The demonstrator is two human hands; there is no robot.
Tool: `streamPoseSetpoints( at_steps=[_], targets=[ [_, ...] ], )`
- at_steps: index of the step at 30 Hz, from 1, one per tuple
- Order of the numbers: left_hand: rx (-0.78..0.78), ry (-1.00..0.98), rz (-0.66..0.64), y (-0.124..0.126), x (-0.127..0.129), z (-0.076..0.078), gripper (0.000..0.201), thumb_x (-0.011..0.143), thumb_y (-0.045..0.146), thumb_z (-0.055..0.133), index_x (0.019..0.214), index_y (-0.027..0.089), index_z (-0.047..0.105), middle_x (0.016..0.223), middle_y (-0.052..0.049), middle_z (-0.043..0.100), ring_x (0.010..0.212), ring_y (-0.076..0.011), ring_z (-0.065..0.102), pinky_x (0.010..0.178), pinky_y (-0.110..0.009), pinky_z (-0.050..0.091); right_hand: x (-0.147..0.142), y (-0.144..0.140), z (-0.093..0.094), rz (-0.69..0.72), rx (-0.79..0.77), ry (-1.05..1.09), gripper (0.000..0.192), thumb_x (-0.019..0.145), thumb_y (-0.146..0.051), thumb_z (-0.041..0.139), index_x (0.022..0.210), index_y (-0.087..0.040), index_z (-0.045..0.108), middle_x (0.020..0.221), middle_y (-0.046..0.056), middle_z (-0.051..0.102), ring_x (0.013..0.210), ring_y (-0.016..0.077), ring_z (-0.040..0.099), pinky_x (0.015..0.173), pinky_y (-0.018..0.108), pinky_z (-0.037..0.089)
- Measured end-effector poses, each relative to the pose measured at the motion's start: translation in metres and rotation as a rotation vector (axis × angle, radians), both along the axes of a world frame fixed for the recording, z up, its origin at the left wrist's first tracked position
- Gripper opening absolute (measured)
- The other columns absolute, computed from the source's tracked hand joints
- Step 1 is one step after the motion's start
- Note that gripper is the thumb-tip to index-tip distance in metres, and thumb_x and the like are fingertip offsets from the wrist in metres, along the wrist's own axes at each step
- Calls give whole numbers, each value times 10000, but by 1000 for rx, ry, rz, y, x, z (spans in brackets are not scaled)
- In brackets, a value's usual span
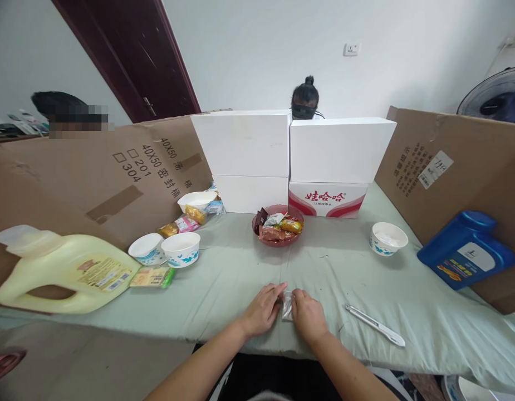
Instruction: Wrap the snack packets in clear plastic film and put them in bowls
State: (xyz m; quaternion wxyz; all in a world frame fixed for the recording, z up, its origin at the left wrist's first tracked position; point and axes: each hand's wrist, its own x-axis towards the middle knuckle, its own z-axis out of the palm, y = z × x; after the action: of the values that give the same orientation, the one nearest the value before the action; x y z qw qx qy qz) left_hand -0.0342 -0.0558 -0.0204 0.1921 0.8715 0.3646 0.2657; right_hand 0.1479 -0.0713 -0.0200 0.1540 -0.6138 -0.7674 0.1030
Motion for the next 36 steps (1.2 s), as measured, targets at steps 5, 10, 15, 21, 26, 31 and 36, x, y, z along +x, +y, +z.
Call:
streamPoseSetpoints(
  at_steps=[5, 10, 15, 21, 26, 31, 36],
  targets=[
    [-12, -34, -21, -1, 0, 5, 361, 903, 250, 486, 1258, 187, 461, 1006, -63, 620, 984, -225, 514, 929, -415, 423, -5, 2, 1, -54, -37, -61, 162, 923, -140, 407, 924, -202, 556, 876, 44, 673, 719, 163, 656, 579, 257, 376],
    [23, 77, -37, -1, 2, 8, 158, 857, 302, 601, 987, 212, 611, 987, -47, 601, 1002, -225, 494, 908, -382, 419, -9, 4, 4, -68, -34, -98, 114, 913, -155, 451, 974, -199, 537, 868, 52, 676, 706, 167, 662, 550, 257, 364],
    [31, 101, -30, -1, 3, 8, 101, 824, 271, 615, 898, 204, 630, 971, -56, 584, 990, -231, 492, 884, -377, 420, -1, 5, 6, -97, 25, -126, 119, 927, -227, 450, 1010, -203, 532, 906, 63, 666, 684, 171, 651, 546, 265, 377],
    [14, 91, -22, -1, 3, 7, 98, 803, 247, 614, 894, 209, 616, 958, -55, 580, 986, -232, 498, 884, -379, 413, 24, 5, 15, -84, 165, -132, 157, 927, -228, 428, 1006, -187, 557, 954, 104, 628, 843, 218, 608, 734, 330, 455],
    [29, 74, -3, -2, 4, 7, 127, 785, 233, 625, 900, 198, 584, 959, -54, 585, 979, -227, 505, 891, -378, 424, 13, -12, 15, 261, 367, 19, 224, 906, -140, 421, 1036, -198, 594, 1043, 88, 608, 998, 224, 542, 916, 392, 434],
    [71, 68, 15, -4, 3, 4, 170, 773, 234, 614, 927, 188, 561, 1044, -81, 574, 1008, -235, 521, 903, -388, 451, 0, -17, -15, 225, 353, -20, 328, 908, -148, 429, 1211, -124, 553, 1158, 120, 612, 1116, 237, 521, 975, 402, 437],
    [132, 99, -28, -5, 3, 6, 258, 790, 228, 583, 1046, 199, 571, 1207, -90, 562, 1200, -273, 446, 1014, -442, 396, 3, -18, -23, 237, 339, -39, 359, 907, -156, 407, 1234, -133, 552, 1236, 127, 588, 1196, 244, 492, 1006, 419, 437]
  ],
)
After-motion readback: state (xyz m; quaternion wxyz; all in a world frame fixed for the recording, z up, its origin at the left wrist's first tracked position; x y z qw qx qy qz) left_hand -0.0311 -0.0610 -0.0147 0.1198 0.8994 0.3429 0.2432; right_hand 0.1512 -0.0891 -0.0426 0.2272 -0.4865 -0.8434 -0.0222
